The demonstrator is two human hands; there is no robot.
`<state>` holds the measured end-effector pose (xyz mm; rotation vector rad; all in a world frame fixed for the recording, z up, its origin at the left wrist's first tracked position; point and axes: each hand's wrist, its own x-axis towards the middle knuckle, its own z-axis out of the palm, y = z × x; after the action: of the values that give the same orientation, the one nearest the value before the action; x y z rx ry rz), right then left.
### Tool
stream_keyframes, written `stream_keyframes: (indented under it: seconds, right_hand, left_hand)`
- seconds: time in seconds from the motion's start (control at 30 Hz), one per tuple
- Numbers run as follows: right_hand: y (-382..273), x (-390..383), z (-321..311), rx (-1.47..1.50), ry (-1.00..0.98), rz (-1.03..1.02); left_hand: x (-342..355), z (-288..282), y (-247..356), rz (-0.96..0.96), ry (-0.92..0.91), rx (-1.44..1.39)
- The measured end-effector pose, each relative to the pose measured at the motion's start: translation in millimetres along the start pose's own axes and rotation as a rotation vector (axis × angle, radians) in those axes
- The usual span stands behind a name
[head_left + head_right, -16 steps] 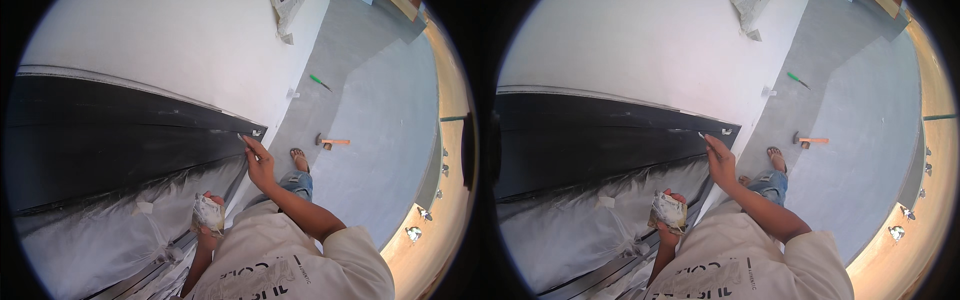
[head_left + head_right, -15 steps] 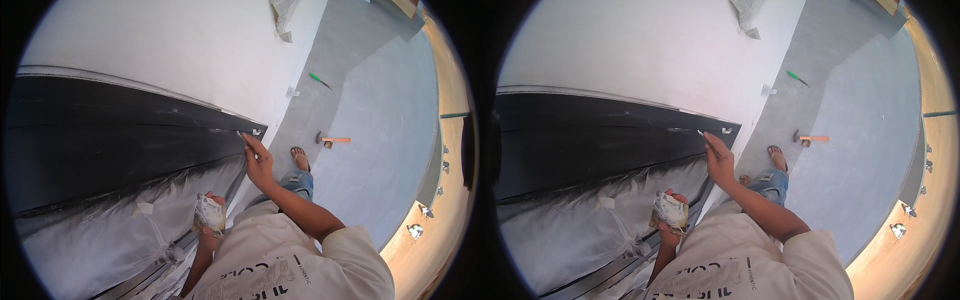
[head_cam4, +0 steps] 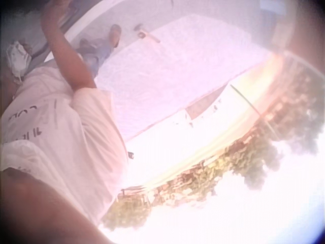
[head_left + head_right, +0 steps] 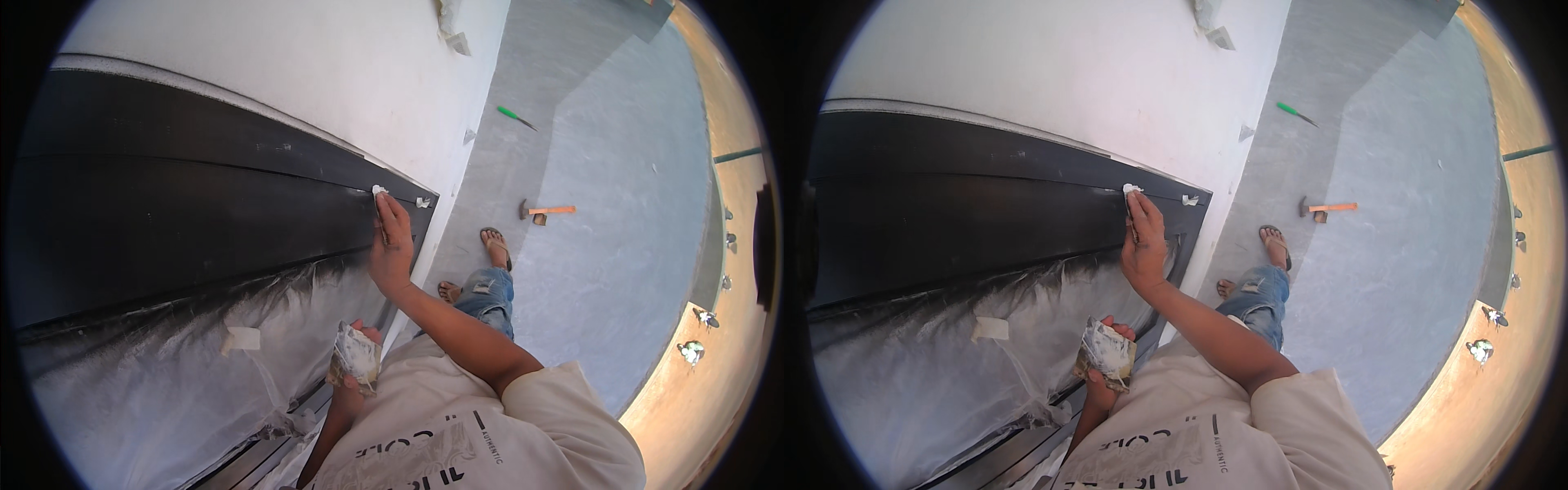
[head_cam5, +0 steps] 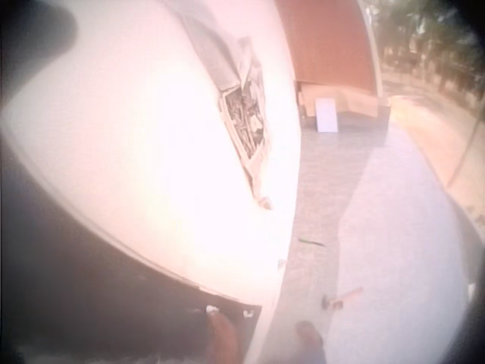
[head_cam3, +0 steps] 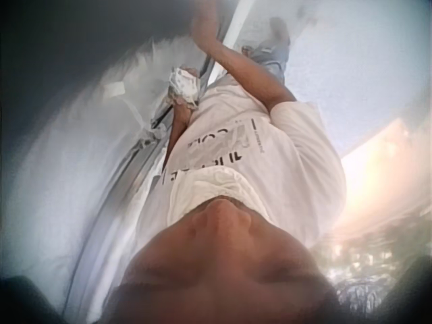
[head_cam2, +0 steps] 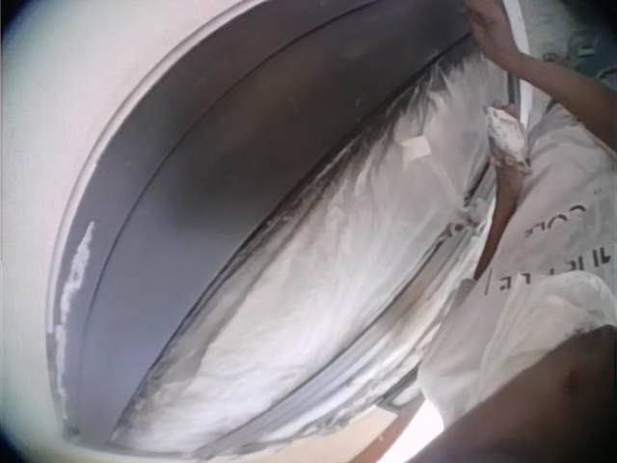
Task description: The person walks from an indoor construction area to an outdoor balcony and applies a white sealant to the gaps around a black window frame using a putty knife. They scoop the material from a bucket and smooth it along the frame edges.
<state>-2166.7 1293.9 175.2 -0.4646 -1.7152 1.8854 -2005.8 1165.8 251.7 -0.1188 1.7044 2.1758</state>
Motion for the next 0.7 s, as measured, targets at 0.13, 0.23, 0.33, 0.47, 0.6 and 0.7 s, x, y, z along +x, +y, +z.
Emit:
stream_keyframes:
  seconds: [0.13,0.23,0.33,0.47,0.6,0.7]
  right_hand:
    - [1.5,-3.5,-3.8,-0.079,0.001,-0.055]
    - [6.8,0.7,-9.3,-0.063,0.028,-0.048]
    - [6.8,6.4,-12.6,-0.058,0.049,0.007]
    - [-2.8,15.9,-15.1,-0.045,0.011,0.046]
    - [-18.8,15.0,-19.1,-0.019,-0.043,0.114]
    - [-15.6,14.2,-24.5,-0.125,-0.099,-0.009]
  left_hand:
    - [-1.6,-1.5,-1.5,-0.005,-0.017,0.001]
    - [0.6,3.6,3.7,-0.005,-0.025,0.031]
    - [1.3,1.4,4.8,0.008,-0.031,0.044]
    - [1.4,-0.8,4.0,0.004,-0.035,0.045]
    - [4.1,0.0,0.8,0.006,-0.062,0.021]
    - [7.0,1.6,1.4,-0.011,-0.085,0.025]
